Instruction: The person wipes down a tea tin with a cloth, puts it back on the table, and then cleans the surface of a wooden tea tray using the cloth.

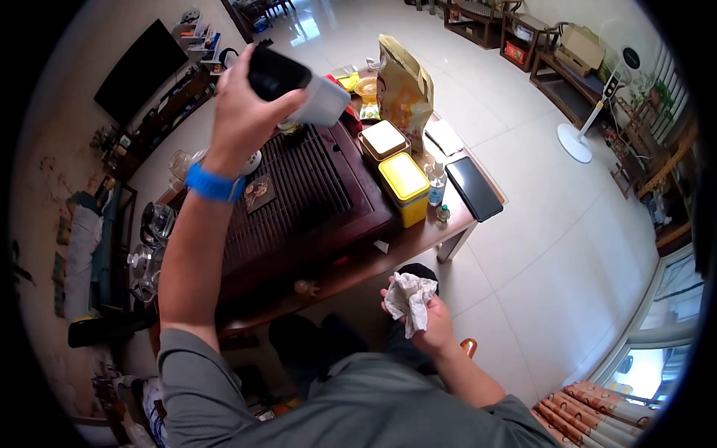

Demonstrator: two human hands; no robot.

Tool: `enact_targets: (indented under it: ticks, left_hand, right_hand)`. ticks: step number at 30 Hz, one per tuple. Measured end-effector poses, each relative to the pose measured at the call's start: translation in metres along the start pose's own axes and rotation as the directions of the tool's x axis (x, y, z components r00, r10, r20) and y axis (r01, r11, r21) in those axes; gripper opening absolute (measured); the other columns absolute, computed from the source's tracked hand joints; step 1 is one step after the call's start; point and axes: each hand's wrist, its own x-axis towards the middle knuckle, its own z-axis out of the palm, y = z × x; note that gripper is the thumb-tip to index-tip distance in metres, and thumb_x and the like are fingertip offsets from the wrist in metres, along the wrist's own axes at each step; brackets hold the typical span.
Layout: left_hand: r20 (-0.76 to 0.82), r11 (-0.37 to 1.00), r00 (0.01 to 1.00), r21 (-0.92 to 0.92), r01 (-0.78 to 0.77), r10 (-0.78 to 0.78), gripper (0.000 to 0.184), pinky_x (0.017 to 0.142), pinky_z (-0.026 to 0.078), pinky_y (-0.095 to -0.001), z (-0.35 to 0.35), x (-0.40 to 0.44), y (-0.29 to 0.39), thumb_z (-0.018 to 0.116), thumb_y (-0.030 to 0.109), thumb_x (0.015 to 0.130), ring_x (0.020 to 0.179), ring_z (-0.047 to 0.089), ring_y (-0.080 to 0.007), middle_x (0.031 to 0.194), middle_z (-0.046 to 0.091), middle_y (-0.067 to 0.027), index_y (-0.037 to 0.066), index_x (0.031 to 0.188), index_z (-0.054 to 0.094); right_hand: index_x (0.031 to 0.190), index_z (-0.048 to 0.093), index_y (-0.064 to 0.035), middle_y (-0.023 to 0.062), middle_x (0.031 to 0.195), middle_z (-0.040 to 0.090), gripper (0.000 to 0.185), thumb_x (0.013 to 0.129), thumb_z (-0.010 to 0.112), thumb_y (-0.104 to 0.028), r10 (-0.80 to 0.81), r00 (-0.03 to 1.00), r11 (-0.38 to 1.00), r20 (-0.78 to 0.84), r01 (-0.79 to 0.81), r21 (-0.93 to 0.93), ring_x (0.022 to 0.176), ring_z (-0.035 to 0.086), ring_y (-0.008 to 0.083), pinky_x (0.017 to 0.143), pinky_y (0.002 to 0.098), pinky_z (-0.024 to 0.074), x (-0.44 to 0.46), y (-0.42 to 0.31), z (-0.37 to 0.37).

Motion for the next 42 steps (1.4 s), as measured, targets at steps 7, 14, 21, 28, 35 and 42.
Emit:
enact_targets:
  ticks: [7,14,21,28,35,42]
  left_hand:
    - [0.151,0.99,0.984,-0.089,0.106,-0.092,0.106,0.101,0.05,-0.0408,0.104,0.043,-0.043,0.087,0.046,0.064,0.119,0.059,-0.0342,0.131,0.055,-0.0269,-0.006,0.147,0.045]
    - [0.366,0.997,0.931,-0.071,0.028,0.0,0.113,0.111,0.042,-0.0399,0.144,0.04,-0.05,0.082,0.053,0.061,0.129,0.051,-0.0408,0.138,0.049,-0.0323,-0.01,0.147,0.044]
    - [0.636,0.993,0.771,-0.065,0.099,-0.035,0.108,0.112,0.04,-0.0367,0.164,0.049,-0.049,0.084,0.048,0.065,0.131,0.052,-0.0355,0.14,0.052,-0.0297,-0.009,0.147,0.044]
    - [0.738,0.99,0.674,-0.108,0.091,0.019,0.108,0.116,0.036,-0.0359,0.178,0.056,-0.055,0.086,0.05,0.069,0.138,0.048,-0.0358,0.147,0.049,-0.0287,-0.008,0.15,0.042]
    - [0.705,0.99,0.708,-0.08,0.12,-0.028,0.112,0.117,0.035,-0.038,0.182,0.044,-0.066,0.085,0.057,0.074,0.141,0.044,-0.0373,0.151,0.043,-0.0305,-0.006,0.154,0.036]
    - [0.405,0.936,0.914,-0.319,0.15,-0.008,0.043,0.09,0.053,-0.0338,0.073,-0.043,0.019,0.076,0.025,0.09,0.106,0.063,-0.0224,0.112,0.065,-0.0147,-0.003,0.12,0.062]
  right_hand:
    - [0.145,0.046,-0.0001,0.0165,0.14,0.058,0.045,0.105,0.056,-0.017,0.015,1.0,1.0,-0.004,-0.015,0.012,0.123,0.061,0.0284,0.107,0.0418,0.0491,0.001,-0.006,-0.004]
    - [0.146,0.045,0.0004,0.0155,0.14,0.058,0.046,0.106,0.054,-0.018,0.004,1.0,1.0,-0.002,-0.004,-0.008,0.124,0.06,0.0275,0.108,0.0416,0.0487,0.004,-0.012,-0.001]
    - [0.147,0.045,-0.0001,0.0162,0.137,0.06,0.044,0.107,0.052,-0.019,0.01,1.0,0.999,-0.023,-0.011,-0.034,0.122,0.061,0.0257,0.108,0.0395,0.0479,0.003,-0.01,-0.004]
    - [0.145,0.047,-0.0005,0.0141,0.138,0.059,0.044,0.105,0.055,-0.017,0.014,1.0,0.999,-0.025,-0.013,0.046,0.122,0.062,0.0261,0.106,0.04,0.0503,0.003,-0.013,-0.008]
    - [0.141,0.049,0.0008,0.0165,0.14,0.057,0.042,0.102,0.055,-0.014,0.03,0.997,0.999,-0.076,-0.031,-0.014,0.124,0.061,0.0341,0.102,0.0467,0.0539,0.004,-0.014,0.0]
    - [0.138,0.051,0.001,0.0198,0.13,0.063,0.04,0.105,0.049,-0.021,0.087,0.984,0.995,-0.157,-0.079,0.054,0.114,0.066,0.0362,0.095,0.0487,0.0574,-0.006,-0.024,0.004]
